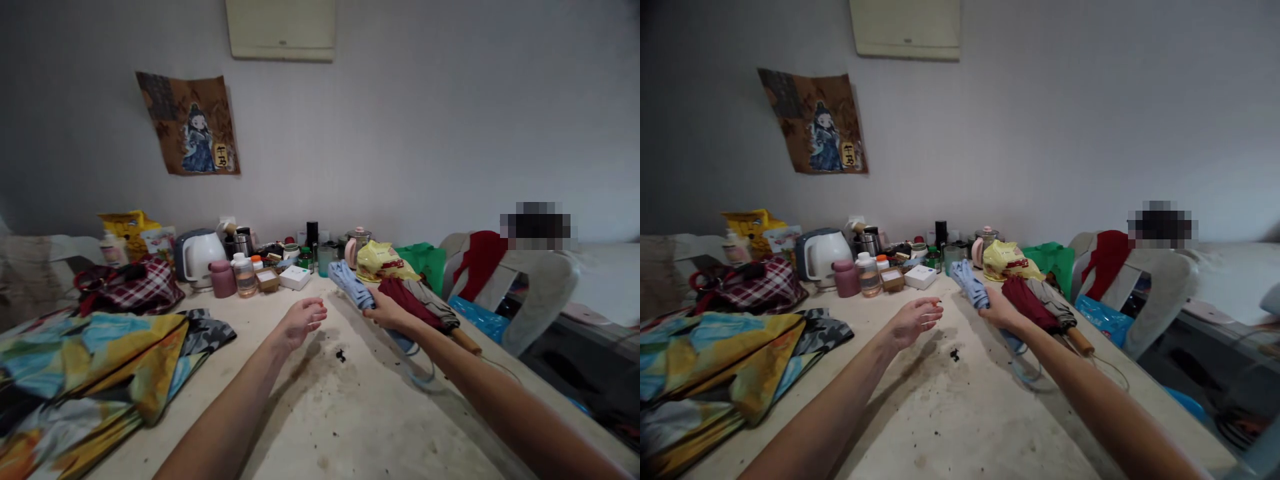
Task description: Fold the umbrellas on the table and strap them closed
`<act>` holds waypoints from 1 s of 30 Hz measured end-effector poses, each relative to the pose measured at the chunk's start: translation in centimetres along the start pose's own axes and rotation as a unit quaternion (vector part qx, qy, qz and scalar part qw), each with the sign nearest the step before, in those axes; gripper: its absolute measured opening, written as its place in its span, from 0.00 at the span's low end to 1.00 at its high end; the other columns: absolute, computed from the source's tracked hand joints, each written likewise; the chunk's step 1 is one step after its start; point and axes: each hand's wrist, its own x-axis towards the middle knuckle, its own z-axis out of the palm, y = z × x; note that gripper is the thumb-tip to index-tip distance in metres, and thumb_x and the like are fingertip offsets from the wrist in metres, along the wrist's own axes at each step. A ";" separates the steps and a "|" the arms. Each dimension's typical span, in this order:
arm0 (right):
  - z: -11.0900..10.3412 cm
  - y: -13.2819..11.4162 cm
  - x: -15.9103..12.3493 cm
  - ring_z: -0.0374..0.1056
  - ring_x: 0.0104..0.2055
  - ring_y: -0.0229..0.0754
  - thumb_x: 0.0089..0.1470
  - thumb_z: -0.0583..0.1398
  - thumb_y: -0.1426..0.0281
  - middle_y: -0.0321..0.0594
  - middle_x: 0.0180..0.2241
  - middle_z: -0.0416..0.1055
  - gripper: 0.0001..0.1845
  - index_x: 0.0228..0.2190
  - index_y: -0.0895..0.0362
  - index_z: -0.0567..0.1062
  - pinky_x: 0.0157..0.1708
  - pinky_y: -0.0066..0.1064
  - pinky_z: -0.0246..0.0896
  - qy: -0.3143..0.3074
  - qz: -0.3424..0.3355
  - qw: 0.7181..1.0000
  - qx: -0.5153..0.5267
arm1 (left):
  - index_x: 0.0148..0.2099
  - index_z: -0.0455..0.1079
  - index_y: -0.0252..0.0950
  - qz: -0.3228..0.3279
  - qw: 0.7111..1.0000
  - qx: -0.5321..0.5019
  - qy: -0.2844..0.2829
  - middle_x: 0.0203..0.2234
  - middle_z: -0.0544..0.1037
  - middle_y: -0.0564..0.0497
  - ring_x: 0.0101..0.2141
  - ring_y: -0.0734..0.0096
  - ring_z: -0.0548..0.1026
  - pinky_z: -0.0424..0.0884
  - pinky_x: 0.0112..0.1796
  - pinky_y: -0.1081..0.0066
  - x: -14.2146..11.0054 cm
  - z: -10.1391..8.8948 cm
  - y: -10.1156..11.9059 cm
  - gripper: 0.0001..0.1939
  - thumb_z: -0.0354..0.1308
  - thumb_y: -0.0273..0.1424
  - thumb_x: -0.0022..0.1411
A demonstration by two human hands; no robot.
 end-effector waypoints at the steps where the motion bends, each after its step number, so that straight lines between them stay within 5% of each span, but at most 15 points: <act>1: -0.6 1.0 -0.4 0.69 0.33 0.43 0.47 0.59 0.75 0.48 0.39 0.73 0.29 0.53 0.63 0.64 0.32 0.30 0.60 0.003 0.019 1.000 -0.024 | 0.45 0.67 0.31 -0.004 1.000 0.002 0.004 0.37 0.75 0.45 0.34 0.72 0.74 0.65 0.35 0.74 0.1 -0.1 0.0 0.18 0.64 0.28 0.52; 8: -2.0 6.0 -2.9 0.67 0.54 0.56 0.50 0.57 0.75 0.62 0.51 0.70 0.35 0.59 0.69 0.58 0.47 0.35 0.59 0.021 0.094 0.985 -0.145 | 0.47 0.65 0.31 -0.033 0.999 0.007 -0.014 0.34 0.76 0.45 0.31 0.73 0.76 0.67 0.31 0.77 1.0 -0.5 -1.0 0.13 0.57 0.26 0.59; 22: -3.8 6.2 -3.2 0.67 0.54 0.56 0.52 0.58 0.72 0.61 0.53 0.69 0.35 0.60 0.69 0.58 0.49 0.36 0.59 0.055 0.105 0.974 -0.194 | 0.47 0.64 0.31 -0.033 0.999 -0.007 -0.036 0.30 0.78 0.45 0.27 0.74 0.76 0.68 0.30 0.77 0.8 -0.6 -0.8 0.10 0.54 0.25 0.63; 30: -1.5 7.4 -3.1 0.70 0.52 0.54 0.50 0.58 0.74 0.59 0.50 0.72 0.34 0.58 0.68 0.61 0.47 0.34 0.61 0.043 0.095 0.975 -0.196 | 0.45 0.64 0.32 -0.042 0.998 -0.005 -0.038 0.29 0.78 0.46 0.27 0.75 0.76 0.68 0.29 0.78 0.9 -0.6 -0.8 0.10 0.55 0.23 0.61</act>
